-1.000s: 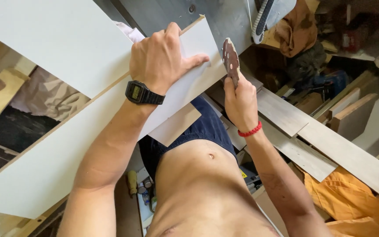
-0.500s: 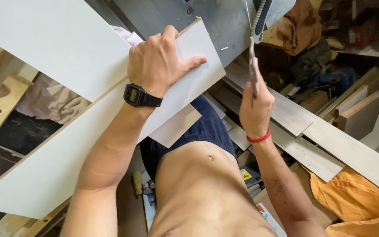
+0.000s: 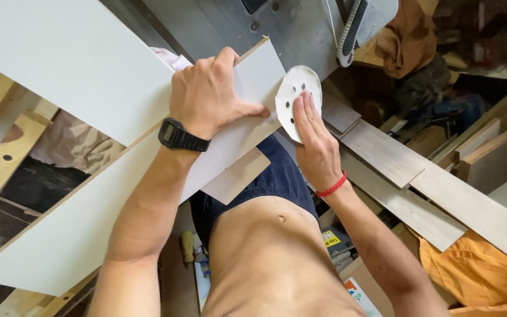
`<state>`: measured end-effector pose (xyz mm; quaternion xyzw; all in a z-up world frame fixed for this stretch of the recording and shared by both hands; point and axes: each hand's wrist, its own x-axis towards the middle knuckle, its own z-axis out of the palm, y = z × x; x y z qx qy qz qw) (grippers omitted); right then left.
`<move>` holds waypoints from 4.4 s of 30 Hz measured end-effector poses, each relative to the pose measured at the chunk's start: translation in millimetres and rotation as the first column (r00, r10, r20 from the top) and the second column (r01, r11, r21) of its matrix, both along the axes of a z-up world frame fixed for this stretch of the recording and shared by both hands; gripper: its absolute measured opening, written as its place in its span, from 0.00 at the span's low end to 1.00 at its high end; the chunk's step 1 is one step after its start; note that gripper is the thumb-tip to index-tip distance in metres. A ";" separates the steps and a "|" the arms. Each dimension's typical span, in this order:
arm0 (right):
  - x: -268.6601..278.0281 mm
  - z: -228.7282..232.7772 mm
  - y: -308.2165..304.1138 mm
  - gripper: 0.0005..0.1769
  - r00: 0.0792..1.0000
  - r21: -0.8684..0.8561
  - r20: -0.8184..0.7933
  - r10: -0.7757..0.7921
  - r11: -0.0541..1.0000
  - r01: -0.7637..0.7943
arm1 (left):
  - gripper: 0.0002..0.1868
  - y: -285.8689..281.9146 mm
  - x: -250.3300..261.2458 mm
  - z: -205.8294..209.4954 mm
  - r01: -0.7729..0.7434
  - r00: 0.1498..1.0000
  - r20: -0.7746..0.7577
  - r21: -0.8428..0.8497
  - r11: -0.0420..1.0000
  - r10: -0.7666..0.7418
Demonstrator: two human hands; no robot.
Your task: Trimming excess material from laminate board edges with a utility knife and sanding them smooth with a sanding disc.
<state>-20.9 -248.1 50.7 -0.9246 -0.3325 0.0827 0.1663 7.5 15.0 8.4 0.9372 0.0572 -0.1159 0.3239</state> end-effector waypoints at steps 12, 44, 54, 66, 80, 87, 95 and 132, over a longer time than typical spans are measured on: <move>15.8 -1.2 -7.3 0.53 0.995 0.016 -0.027 0.094 0.996 -0.093 | 0.55 -3.2 -0.8 -1.0 0.000 1.000 -0.012 0.012 1.000 0.001; 60.6 -27.0 62.3 0.39 0.997 0.332 0.069 0.021 0.942 -0.043 | 0.51 10.9 -4.6 17.8 0.005 1.000 0.010 -0.235 0.972 -0.003; 67.8 -41.0 56.0 0.35 0.997 0.351 0.073 0.027 0.935 -0.051 | 0.51 10.9 -1.8 16.7 0.017 0.999 -0.036 -0.236 0.972 -0.027; 66.6 -31.4 56.0 0.40 0.989 0.180 0.058 0.134 0.973 -0.142 | 0.56 0.2 0.9 10.3 0.007 0.999 -0.037 -0.081 0.997 -0.010; 48.4 -23.2 49.2 0.29 0.977 0.238 0.204 0.059 0.965 -0.108 | 0.50 9.8 4.6 11.8 0.050 0.996 -0.063 -0.222 0.974 -0.065; 30.4 -27.3 18.7 0.32 0.995 0.251 0.095 0.024 0.967 -0.047 | 0.55 11.3 0.5 15.0 0.046 0.995 -0.068 -0.256 0.965 -0.066; 14.9 -21.6 -3.0 0.31 0.998 0.279 0.047 0.033 0.959 -0.045 | 0.49 7.7 3.9 17.7 0.021 0.991 -0.120 -0.261 0.965 -0.054; -28.7 -12.3 -90.5 0.46 0.989 0.051 -0.151 0.000 0.999 0.008 | 0.54 3.1 3.4 11.1 0.029 0.999 -0.033 -0.002 1.000 -0.029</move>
